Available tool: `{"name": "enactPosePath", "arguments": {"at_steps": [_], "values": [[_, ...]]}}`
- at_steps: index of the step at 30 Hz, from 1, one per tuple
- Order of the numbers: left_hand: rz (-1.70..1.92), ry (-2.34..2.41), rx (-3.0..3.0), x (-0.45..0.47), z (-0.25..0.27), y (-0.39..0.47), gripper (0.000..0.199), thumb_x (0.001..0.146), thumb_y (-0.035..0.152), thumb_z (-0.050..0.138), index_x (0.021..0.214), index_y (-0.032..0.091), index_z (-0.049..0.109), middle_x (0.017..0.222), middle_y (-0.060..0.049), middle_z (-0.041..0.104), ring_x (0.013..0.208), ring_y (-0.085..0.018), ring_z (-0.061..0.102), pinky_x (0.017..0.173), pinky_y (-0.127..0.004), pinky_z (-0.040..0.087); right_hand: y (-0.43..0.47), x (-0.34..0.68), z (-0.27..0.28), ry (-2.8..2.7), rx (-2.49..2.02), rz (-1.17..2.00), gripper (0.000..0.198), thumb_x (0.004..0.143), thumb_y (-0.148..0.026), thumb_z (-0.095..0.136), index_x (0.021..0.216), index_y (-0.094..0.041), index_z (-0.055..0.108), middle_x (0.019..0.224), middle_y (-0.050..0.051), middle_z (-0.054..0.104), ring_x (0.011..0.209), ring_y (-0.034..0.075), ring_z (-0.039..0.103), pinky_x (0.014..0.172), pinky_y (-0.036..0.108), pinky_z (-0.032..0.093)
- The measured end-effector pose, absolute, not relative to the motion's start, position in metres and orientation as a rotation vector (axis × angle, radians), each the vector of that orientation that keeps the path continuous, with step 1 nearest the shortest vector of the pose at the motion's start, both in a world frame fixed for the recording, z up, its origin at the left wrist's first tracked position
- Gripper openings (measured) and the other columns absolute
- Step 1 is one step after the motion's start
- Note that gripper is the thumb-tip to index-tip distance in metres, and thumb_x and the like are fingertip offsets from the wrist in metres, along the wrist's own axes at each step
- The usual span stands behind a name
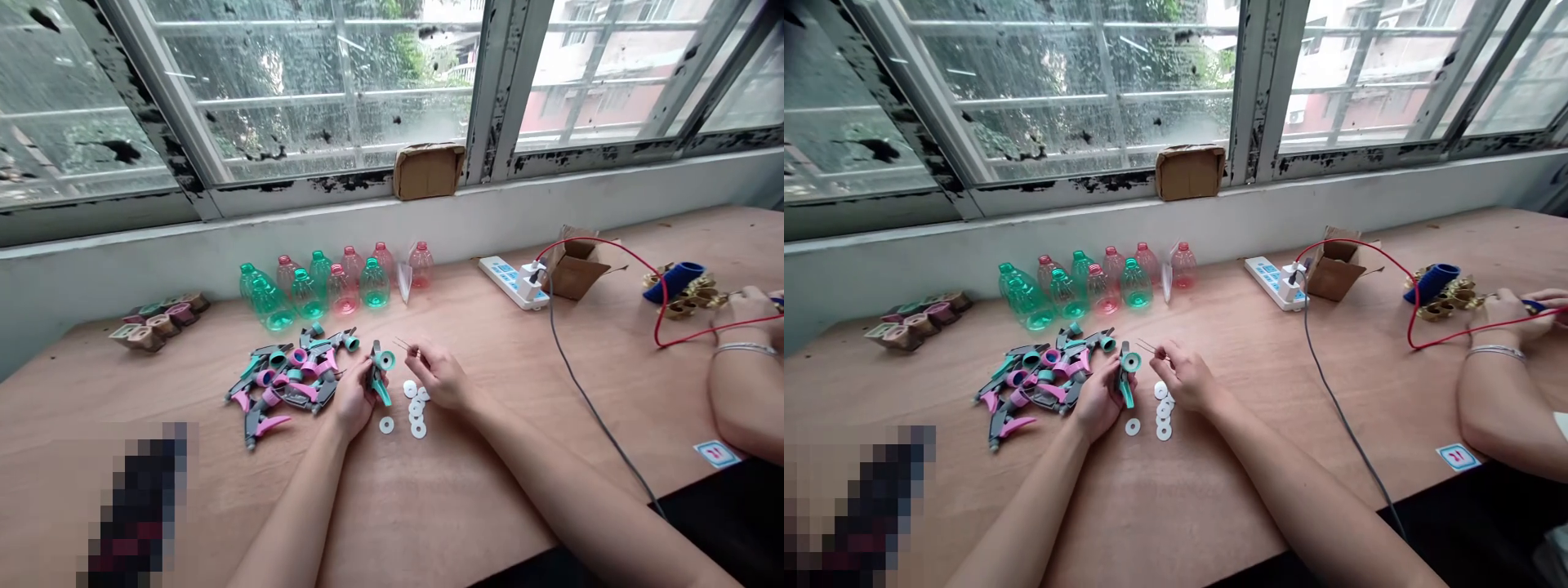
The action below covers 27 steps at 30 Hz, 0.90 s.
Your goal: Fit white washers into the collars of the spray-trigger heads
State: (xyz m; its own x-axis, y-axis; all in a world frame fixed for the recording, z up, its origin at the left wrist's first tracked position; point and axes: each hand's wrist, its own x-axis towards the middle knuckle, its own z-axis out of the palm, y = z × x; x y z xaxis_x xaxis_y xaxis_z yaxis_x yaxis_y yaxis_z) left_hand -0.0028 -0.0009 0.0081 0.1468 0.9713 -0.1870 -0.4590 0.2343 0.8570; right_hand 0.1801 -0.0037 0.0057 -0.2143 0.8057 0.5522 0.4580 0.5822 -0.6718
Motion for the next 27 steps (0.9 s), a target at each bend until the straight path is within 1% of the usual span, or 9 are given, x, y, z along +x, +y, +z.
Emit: {"name": "enactPosePath", "arguments": {"at_steps": [2, 4, 7, 10, 13, 19, 21, 24, 27], "values": [[1.177, 0.836, 0.69, -0.002, 0.008, -0.001, 0.012, 0.08, 0.023, 0.064, 0.088, 0.016, 0.058, 0.067, 0.001, 0.059, 0.055, -0.009, 0.057, 0.052, -0.018, 0.048, -0.004, 0.183, 0.004, -1.881, -1.024, 0.479, 0.017, 0.096, -0.026, 0.045, 0.096, -0.02, 0.06, 0.09, 0.005, 0.064, 0.08, 0.016, 0.058, 0.072, 0.027, 0.044], [1.159, 0.812, 0.67, -0.002, 0.009, -0.001, 0.01, 0.082, 0.024, 0.063, 0.085, 0.015, 0.058, 0.064, 0.001, 0.057, 0.053, -0.008, 0.054, 0.051, -0.018, 0.046, -0.005, 0.185, 0.002, -1.89, -1.013, 0.498, 0.019, 0.096, -0.026, 0.046, 0.106, -0.02, 0.061, 0.094, 0.005, 0.066, 0.083, 0.017, 0.06, 0.075, 0.027, 0.045], [1.131, 0.803, 0.668, -0.003, 0.009, -0.002, 0.012, 0.083, 0.025, 0.062, 0.085, 0.014, 0.058, 0.062, 0.0, 0.056, 0.049, -0.008, 0.052, 0.045, -0.016, 0.042, -0.008, 0.187, 0.0, -1.875, -1.046, 0.527, 0.023, 0.094, -0.028, 0.051, 0.113, -0.02, 0.06, 0.085, 0.003, 0.065, 0.068, 0.014, 0.058, 0.066, 0.026, 0.045], [1.12, 0.803, 0.681, -0.004, 0.009, -0.003, 0.013, 0.083, 0.026, 0.062, 0.087, 0.014, 0.059, 0.063, 0.0, 0.057, 0.049, -0.008, 0.052, 0.043, -0.016, 0.041, -0.011, 0.188, 0.0, -1.87, -1.06, 0.53, 0.018, 0.093, -0.029, 0.053, 0.107, -0.02, 0.061, 0.079, 0.001, 0.066, 0.059, 0.012, 0.055, 0.059, 0.024, 0.043], [1.118, 0.797, 0.699, -0.005, 0.008, -0.002, 0.015, 0.082, 0.025, 0.063, 0.092, 0.015, 0.062, 0.064, 0.0, 0.058, 0.048, -0.008, 0.052, 0.041, -0.015, 0.038, -0.013, 0.189, 0.003, -1.949, -1.019, 0.501, 0.018, 0.095, -0.03, 0.051, 0.096, -0.021, 0.067, 0.08, 0.003, 0.069, 0.067, 0.015, 0.061, 0.065, 0.025, 0.045], [1.102, 0.78, 0.722, -0.005, 0.008, -0.003, 0.024, 0.078, 0.024, 0.067, 0.1, 0.018, 0.062, 0.069, 0.001, 0.06, 0.052, -0.009, 0.054, 0.037, -0.015, 0.033, -0.016, 0.19, 0.003, -1.968, -1.054, 0.494, 0.028, 0.097, -0.026, 0.047, 0.116, -0.023, 0.068, 0.102, 0.006, 0.073, 0.087, 0.019, 0.066, 0.077, 0.028, 0.048], [1.116, 0.773, 0.725, -0.005, 0.009, -0.003, 0.025, 0.077, 0.024, 0.068, 0.1, 0.018, 0.062, 0.072, 0.001, 0.06, 0.056, -0.01, 0.056, 0.041, -0.015, 0.037, -0.016, 0.191, 0.001, -1.954, -1.089, 0.517, 0.03, 0.096, -0.025, 0.049, 0.118, -0.023, 0.067, 0.093, 0.005, 0.074, 0.078, 0.017, 0.066, 0.072, 0.027, 0.048], [1.165, 0.761, 0.715, -0.004, 0.01, -0.004, 0.025, 0.076, 0.023, 0.07, 0.099, 0.019, 0.061, 0.077, 0.002, 0.061, 0.061, -0.008, 0.057, 0.054, -0.016, 0.048, -0.016, 0.191, -0.001, -1.913, -1.141, 0.565, 0.028, 0.094, -0.026, 0.051, 0.115, -0.021, 0.068, 0.075, 0.002, 0.072, 0.062, 0.015, 0.063, 0.06, 0.024, 0.046], [1.187, 0.752, 0.707, -0.004, 0.009, -0.005, 0.026, 0.076, 0.026, 0.073, 0.098, 0.019, 0.06, 0.078, 0.003, 0.061, 0.062, -0.007, 0.056, 0.06, -0.017, 0.05, -0.016, 0.19, 0.0, -1.885, -1.128, 0.538, 0.023, 0.093, -0.026, 0.053, 0.107, -0.02, 0.07, 0.079, 0.003, 0.074, 0.065, 0.015, 0.064, 0.062, 0.025, 0.046]]}}
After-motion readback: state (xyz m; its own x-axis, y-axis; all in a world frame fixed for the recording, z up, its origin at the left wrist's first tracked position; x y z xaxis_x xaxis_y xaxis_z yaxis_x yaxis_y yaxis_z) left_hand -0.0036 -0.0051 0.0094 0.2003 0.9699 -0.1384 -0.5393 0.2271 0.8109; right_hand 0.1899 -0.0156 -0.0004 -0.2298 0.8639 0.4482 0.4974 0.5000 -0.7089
